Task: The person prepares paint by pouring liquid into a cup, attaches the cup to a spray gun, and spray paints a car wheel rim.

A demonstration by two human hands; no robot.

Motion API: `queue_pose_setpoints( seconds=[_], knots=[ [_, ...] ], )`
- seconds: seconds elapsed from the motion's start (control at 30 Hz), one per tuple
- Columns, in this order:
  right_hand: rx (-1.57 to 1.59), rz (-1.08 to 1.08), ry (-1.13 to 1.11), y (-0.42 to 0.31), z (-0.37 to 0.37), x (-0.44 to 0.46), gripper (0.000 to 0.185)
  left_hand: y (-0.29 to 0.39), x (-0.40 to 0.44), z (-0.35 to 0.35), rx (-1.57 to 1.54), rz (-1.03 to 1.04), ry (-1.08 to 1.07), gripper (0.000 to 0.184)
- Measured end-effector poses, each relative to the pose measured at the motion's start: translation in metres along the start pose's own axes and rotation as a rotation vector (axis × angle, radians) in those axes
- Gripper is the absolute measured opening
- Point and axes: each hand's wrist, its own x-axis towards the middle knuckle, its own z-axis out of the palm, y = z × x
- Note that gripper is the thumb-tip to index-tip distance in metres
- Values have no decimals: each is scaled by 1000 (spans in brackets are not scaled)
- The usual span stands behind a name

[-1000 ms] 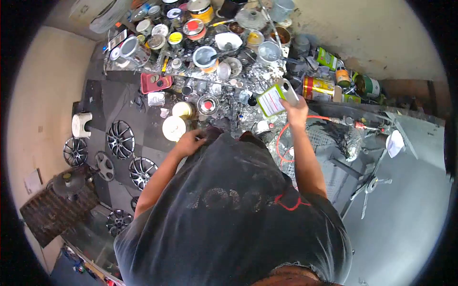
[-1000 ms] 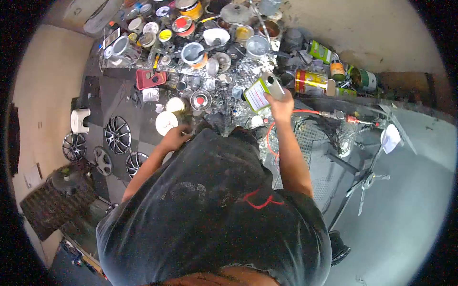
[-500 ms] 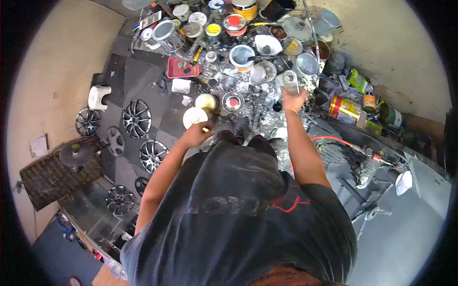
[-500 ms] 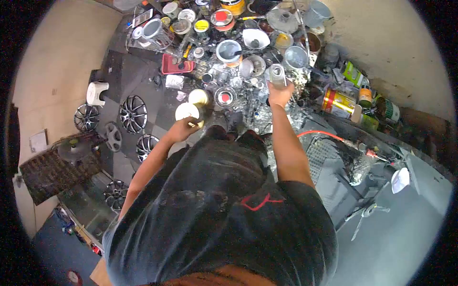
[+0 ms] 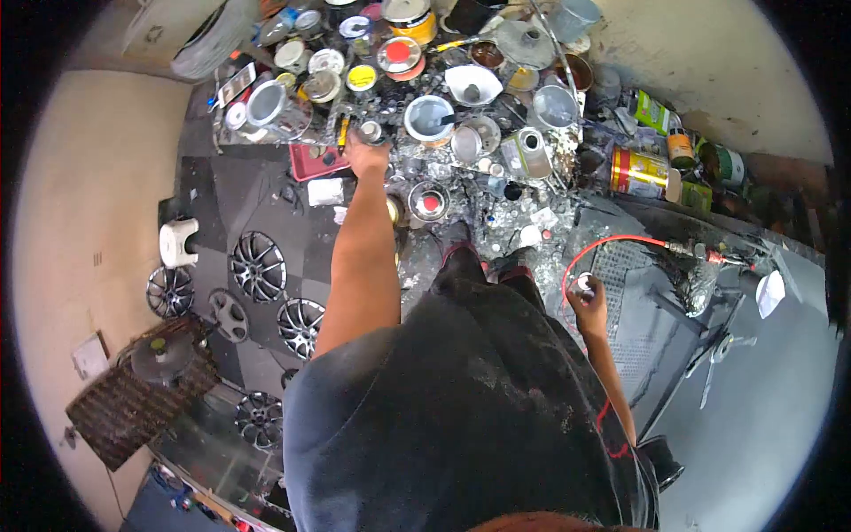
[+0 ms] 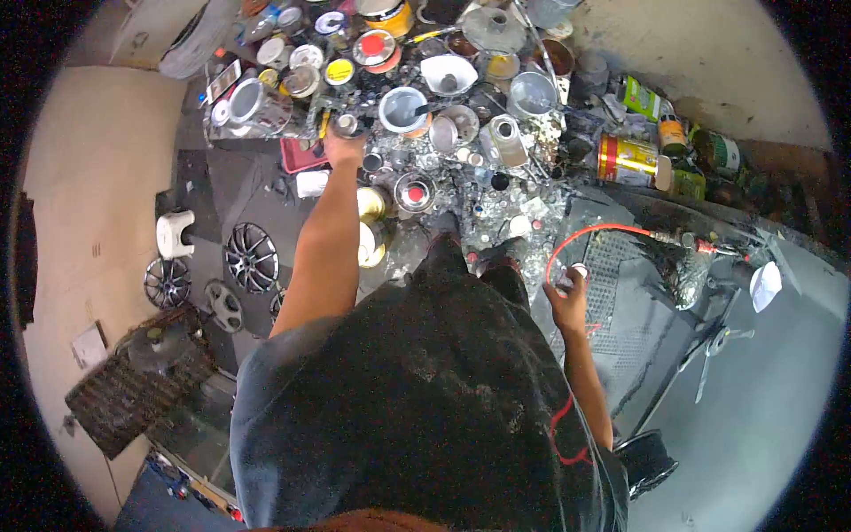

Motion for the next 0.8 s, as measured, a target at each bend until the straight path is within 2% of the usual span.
queue_pose_setpoints(
  seconds=[0.03, 0.07, 0.13, 0.17, 0.2, 0.23, 0.3, 0.4, 0.57, 0.6, 0.67, 0.73, 0.8],
  knots=[
    [5, -28, 67, 16, -7, -14, 69, -13, 9, 16, -28, 50, 24, 90],
    [8, -19, 78, 24, -15, -26, 69, -4, 6, 11, -27, 7, 42, 78],
    [127, 222, 88, 32, -24, -41, 65, -1, 3, -3, -151, -31, -52, 63],
    [111, 228, 101, 35, -25, -43, 65, 0, -2, -8, -149, -31, -50, 63],
    [113, 225, 98, 35, -24, -41, 65, 0, -8, -13, -164, 57, 37, 57],
    [94, 165, 92, 36, -23, -35, 64, 1, -15, -19, -177, 145, 125, 51],
    [85, 97, 82, 24, -18, -20, 64, 8, -33, -36, -160, 187, 142, 49],
    [66, -172, -5, -37, -2, 6, 57, 41, -79, -80, -108, 368, 107, 46],
    [-11, -629, -199, -140, -1, 24, 57, 136, -202, -146, -219, 654, -233, 45],
    [-8, -637, -189, -156, -8, 20, 57, 168, -233, -164, -202, 678, -285, 46],
    [-114, -927, -177, -183, -28, 8, 66, 204, -278, -172, -237, 778, -413, 46],
    [-109, -973, -136, -181, -49, -3, 70, 242, -315, -181, -260, 854, -577, 46],
    [93, -828, -194, -164, -76, -18, 71, 274, -352, -186, -235, 936, -614, 53]
  ],
)
